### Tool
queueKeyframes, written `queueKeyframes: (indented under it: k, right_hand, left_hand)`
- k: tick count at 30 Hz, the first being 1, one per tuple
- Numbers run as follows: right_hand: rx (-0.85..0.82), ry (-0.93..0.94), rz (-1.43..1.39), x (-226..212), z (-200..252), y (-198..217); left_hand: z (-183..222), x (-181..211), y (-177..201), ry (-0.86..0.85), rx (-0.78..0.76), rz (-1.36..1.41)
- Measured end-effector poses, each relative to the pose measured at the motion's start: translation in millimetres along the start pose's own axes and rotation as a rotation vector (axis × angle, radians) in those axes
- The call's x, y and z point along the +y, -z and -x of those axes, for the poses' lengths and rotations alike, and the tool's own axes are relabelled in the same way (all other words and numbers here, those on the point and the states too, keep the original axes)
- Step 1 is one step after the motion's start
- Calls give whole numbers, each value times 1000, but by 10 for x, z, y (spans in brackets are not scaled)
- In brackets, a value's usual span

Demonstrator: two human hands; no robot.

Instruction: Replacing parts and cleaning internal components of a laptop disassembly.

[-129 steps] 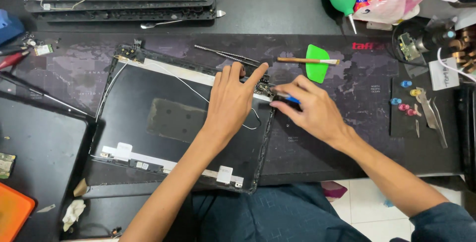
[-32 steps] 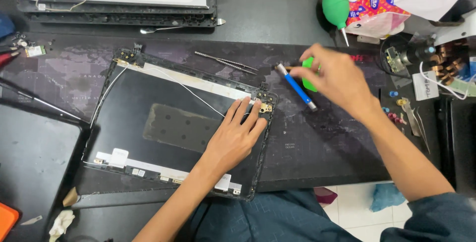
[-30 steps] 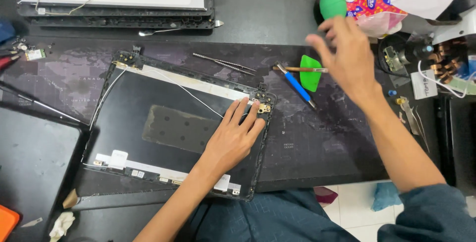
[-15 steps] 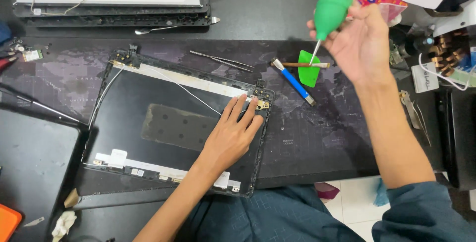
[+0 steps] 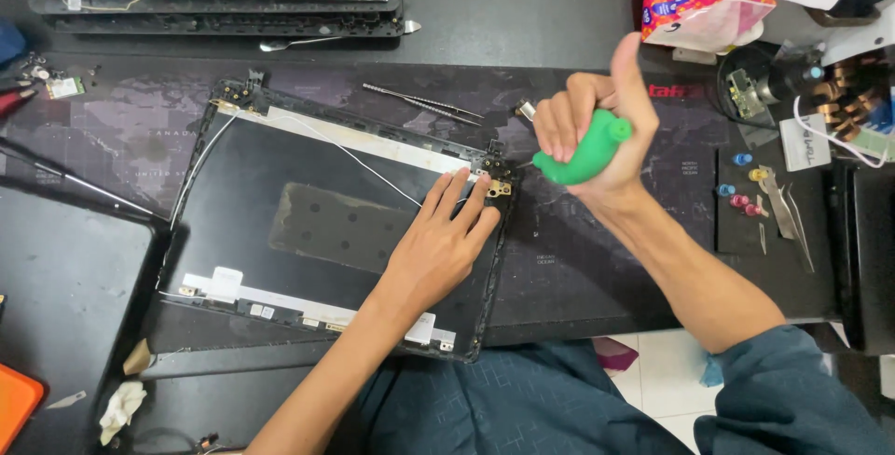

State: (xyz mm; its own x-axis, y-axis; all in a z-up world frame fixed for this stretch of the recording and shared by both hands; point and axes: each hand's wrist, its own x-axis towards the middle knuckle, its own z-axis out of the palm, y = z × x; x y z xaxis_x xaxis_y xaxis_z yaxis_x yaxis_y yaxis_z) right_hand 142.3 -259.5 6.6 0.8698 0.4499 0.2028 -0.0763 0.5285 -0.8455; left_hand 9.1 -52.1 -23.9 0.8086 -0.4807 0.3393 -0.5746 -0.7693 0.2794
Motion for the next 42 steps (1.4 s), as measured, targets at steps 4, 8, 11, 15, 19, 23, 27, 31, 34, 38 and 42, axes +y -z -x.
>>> queueKeyframes:
  k: [4, 8, 11, 15, 19, 23, 27, 31, 34, 38, 42]
  right_hand:
    - [59, -139, -162, 139, 14, 78]
    - [92, -40, -19, -99, -121, -268]
    - [104, -67, 34, -180, -199, -383]
    - [7, -97, -103, 181, -189, -60]
    - [59, -122, -75, 142, -245, -152]
    - [50, -109, 8, -58, -312, -366]
    - [-115, -74, 10, 16, -326, -367]
    - [-45, -93, -123, 260, -253, -130]
    - [-53, -137, -118, 142, -332, -175]
    - [24, -111, -16, -258, -513, -74]
    - [54, -71, 484, -452, -689, 398]
  left_hand:
    - [-3, 8, -1, 6, -13, 16]
    - [19, -3, 0, 16, 16, 17]
    - [2, 6, 10, 7, 24, 27]
    - [-13, 12, 41, 12, 12, 6]
    - [-6, 11, 48, 27, 19, 22]
    - [-11, 2, 27, 12, 37, 24]
    - [-7, 1, 29, 6, 54, 44]
    - [-1, 7, 20, 13, 21, 0]
    - [9, 1, 2, 19, 45, 27]
    - [2, -6, 1, 6, 41, 41]
    - [9, -3, 9, 5, 28, 14]
